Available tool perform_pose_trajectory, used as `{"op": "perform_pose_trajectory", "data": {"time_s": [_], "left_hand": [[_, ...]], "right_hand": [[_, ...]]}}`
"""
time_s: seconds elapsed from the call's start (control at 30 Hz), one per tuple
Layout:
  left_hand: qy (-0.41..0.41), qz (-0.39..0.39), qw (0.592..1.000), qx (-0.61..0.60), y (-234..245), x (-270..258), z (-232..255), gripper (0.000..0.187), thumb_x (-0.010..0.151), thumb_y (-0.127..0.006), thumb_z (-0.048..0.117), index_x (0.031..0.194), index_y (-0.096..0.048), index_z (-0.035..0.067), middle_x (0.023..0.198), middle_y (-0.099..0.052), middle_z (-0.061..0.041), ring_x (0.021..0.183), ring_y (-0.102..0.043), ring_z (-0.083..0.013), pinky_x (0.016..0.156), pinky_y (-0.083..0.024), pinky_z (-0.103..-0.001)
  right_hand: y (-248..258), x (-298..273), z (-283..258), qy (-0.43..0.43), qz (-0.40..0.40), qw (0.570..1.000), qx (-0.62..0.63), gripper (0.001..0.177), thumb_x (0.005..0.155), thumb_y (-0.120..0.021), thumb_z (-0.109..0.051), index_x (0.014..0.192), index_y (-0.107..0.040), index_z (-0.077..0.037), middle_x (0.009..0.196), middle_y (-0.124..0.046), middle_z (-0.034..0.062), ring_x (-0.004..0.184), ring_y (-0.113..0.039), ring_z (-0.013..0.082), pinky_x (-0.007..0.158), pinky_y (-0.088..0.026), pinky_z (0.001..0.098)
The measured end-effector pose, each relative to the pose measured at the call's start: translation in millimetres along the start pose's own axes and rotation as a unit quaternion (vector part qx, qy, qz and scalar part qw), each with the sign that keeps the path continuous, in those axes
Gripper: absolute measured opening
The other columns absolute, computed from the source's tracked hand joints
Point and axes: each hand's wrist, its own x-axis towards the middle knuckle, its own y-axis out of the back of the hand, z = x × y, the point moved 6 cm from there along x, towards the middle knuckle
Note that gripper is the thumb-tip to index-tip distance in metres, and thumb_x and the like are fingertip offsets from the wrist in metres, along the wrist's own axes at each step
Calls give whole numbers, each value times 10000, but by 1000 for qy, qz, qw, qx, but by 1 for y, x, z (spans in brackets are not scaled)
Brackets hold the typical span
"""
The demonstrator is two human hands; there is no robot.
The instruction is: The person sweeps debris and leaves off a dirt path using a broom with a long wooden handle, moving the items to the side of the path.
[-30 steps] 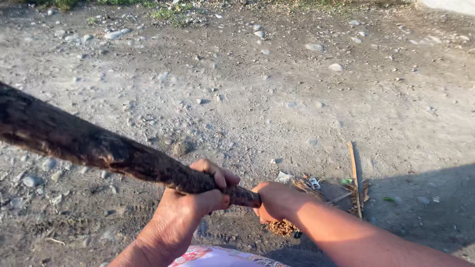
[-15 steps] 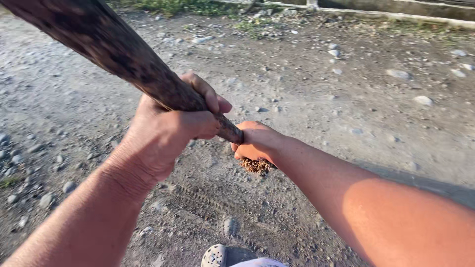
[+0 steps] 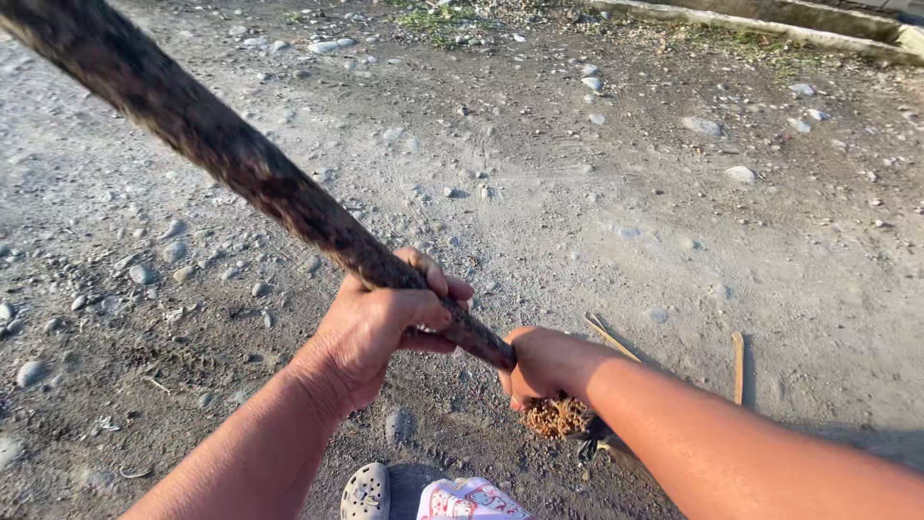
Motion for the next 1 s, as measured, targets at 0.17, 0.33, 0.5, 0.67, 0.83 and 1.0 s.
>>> {"op": "perform_pose_trajectory", "data": {"time_s": [0.17, 0.33, 0.5, 0.67, 0.83, 1.0], "left_hand": [[-84, 10, 996, 13, 23, 2, 70, 190, 676, -627, -4, 856, -596, 51, 987, -758, -154, 871, -774, -302, 709, -678, -475], [-185, 78, 978, 63, 77, -27, 111, 201, 692, -644, -31, 871, -627, 57, 1004, -743, -135, 901, -743, -269, 735, -644, -430], [-283, 94, 953, 56, 126, -13, 99, 203, 697, -661, -95, 854, -634, 31, 992, -706, -147, 1091, -732, -236, 898, -641, -400], [-220, 59, 973, -26, 161, 58, 54, 231, 695, -701, -80, 847, -606, 65, 997, -677, -93, 1099, -672, -229, 935, -591, -371], [-45, 103, 992, -53, 220, 133, 58, 211, 655, -640, -54, 829, -611, 61, 958, -723, -117, 967, -723, -249, 702, -605, -423], [-4, 129, 989, -79, 328, 180, 136, 198, 676, -591, -8, 863, -653, 11, 954, -738, -130, 845, -705, -286, 603, -663, -479]], "right_hand": [[57, 13, -45, -2, -2, 1000, -19, 164, 689, -891, -143, 823, -801, -115, 834, -793, 70, 810, -764, 229, 749, -571, 378], [95, 72, -137, 142, 85, 985, -45, 164, 718, -856, -146, 837, -748, -115, 788, -750, 79, 748, -709, 211, 694, -547, 404], [110, 142, -192, 232, 99, 967, 15, 122, 785, -743, -92, 865, -651, -87, 750, -709, 61, 702, -668, 179, 643, -521, 383], [80, 219, -169, 155, 7, 982, 107, 79, 892, -682, -156, 867, -656, -86, 787, -685, 57, 740, -669, 185, 677, -535, 350], [86, 267, -147, 37, -113, 984, -130, 192, 732, -875, -180, 874, -751, -140, 885, -760, 23, 847, -716, 161, 779, -558, 326], [138, 325, -228, 79, -268, 956, -88, 271, 644, -929, -128, 832, -740, -81, 872, -801, 55, 861, -767, 178, 771, -571, 340]]}}
